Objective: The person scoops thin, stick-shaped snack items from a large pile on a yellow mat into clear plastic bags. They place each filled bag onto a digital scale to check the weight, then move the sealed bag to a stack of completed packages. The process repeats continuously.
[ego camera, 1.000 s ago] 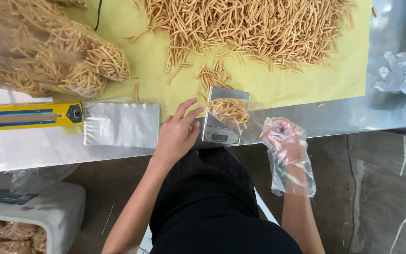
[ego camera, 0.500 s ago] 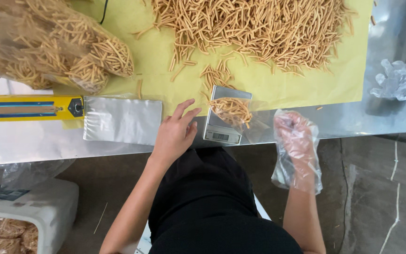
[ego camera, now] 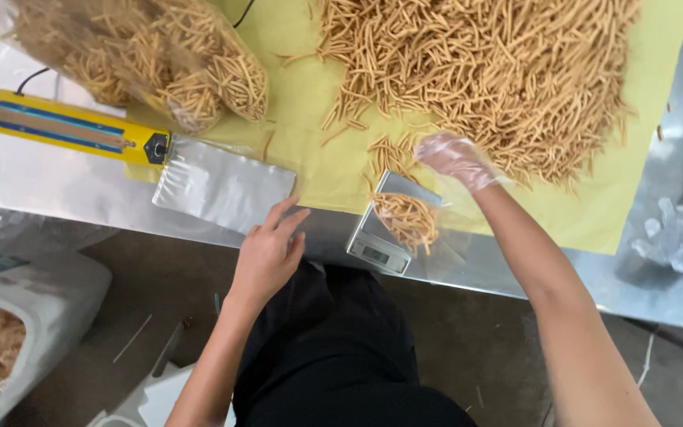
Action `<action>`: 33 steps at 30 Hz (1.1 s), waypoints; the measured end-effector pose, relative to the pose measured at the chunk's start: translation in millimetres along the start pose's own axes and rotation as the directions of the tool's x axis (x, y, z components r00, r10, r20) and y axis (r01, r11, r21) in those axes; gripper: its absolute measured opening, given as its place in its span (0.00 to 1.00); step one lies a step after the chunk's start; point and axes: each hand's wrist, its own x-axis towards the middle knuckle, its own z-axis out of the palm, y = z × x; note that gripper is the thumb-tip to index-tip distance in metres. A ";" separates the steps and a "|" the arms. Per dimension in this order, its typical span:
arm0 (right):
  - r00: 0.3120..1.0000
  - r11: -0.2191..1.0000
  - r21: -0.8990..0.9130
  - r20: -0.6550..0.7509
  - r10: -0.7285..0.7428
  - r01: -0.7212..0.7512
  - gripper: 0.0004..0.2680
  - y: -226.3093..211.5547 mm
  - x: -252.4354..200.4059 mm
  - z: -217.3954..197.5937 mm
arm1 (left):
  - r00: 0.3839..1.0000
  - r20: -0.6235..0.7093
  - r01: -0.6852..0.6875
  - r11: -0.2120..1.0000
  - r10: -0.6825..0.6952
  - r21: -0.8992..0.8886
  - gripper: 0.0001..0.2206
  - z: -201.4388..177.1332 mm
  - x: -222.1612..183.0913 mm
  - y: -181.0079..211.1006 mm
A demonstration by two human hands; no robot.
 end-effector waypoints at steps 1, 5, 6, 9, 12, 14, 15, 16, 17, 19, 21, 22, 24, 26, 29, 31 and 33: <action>0.995 0.992 0.086 0.045 0.092 -0.095 0.08 -7.2 15.8 -7.6 | 0.999 -0.007 0.032 0.999 -0.032 0.000 0.16 -0.3 -4.1 -0.8; 0.980 0.947 0.255 0.017 0.199 -0.197 0.12 -22.3 50.8 -40.7 | 0.988 -0.009 0.156 0.988 -0.156 0.006 0.16 2.6 -12.7 -1.2; 0.985 0.954 0.264 -0.049 0.163 -0.145 0.14 -26.3 56.1 -45.9 | 0.986 -0.029 0.166 0.986 -0.166 0.004 0.17 5.2 -14.5 -1.0; 0.968 0.960 0.279 -0.245 0.061 0.010 0.21 -38.3 63.7 -56.3 | 0.977 -0.066 0.202 0.979 -0.202 -0.009 0.17 12.4 -20.3 -0.8; 1.000 0.986 0.169 -0.007 0.001 0.000 0.19 -48.1 66.5 -65.3 | 0.966 -0.073 0.248 0.969 -0.249 -0.025 0.17 16.2 -24.3 -0.2; 0.965 0.980 0.012 -0.173 -0.196 0.201 0.18 -50.3 68.2 -69.7 | 0.960 -0.079 0.268 0.963 -0.269 -0.020 0.17 17.7 -24.1 1.1; 0.923 0.955 -0.077 -0.244 -0.297 0.287 0.18 -50.1 68.8 -70.1 | 0.959 -0.079 0.271 0.962 -0.271 -0.014 0.17 17.9 -23.2 1.9; 0.935 0.951 -0.086 -0.174 -0.308 0.297 0.17 -49.3 68.1 -68.1 | 0.959 -0.079 0.272 0.962 -0.272 -0.008 0.17 17.8 -21.8 2.0; 0.943 0.947 -0.095 -0.103 -0.317 0.308 0.16 -47.5 67.8 -64.0 | 0.959 -0.078 0.273 0.962 -0.272 -0.002 0.17 18.0 -20.5 2.4; 0.942 0.939 -0.099 -0.032 -0.333 0.328 0.13 -40.1 69.5 -50.0 | 0.959 -0.085 0.268 0.963 -0.269 -0.019 0.17 20.6 -18.0 5.2; 0.935 0.933 -0.084 -0.028 -0.354 0.350 0.11 -28.0 69.6 -29.4 | 0.962 -0.093 0.256 0.966 -0.257 -0.030 0.17 23.5 -15.2 7.2; 0.954 0.955 -0.035 -0.042 -0.296 0.294 0.09 -22.1 68.7 -17.4 | 0.964 -0.097 0.246 0.969 -0.248 -0.030 0.16 24.5 -14.3 8.0; 0.983 0.982 0.063 -0.062 -0.173 0.177 0.07 -7.2 66.2 3.0 | 0.967 -0.094 0.237 0.971 -0.238 -0.024 0.17 27.3 -12.0 9.9; 0.981 0.686 0.701 -0.142 -0.133 0.195 0.07 10.8 57.2 14.9 | 0.968 -0.076 0.241 0.970 -0.241 -0.010 0.17 31.5 -11.4 12.4; 0.992 0.930 0.363 -0.090 0.088 -0.050 0.08 22.2 29.3 20.6 | 0.976 -0.072 0.206 0.978 -0.207 -0.008 0.17 37.3 -11.9 14.7; 0.968 0.955 0.248 -0.144 0.204 -0.164 0.09 24.0 1.8 17.6 | 0.983 -0.043 0.180 0.984 -0.180 -0.003 0.18 41.4 -9.7 15.4; 0.930 0.937 0.300 -0.261 0.260 -0.178 0.10 25.7 -28.9 12.0 | 0.990 -0.021 0.140 0.990 -0.140 0.011 0.18 47.1 -5.2 17.1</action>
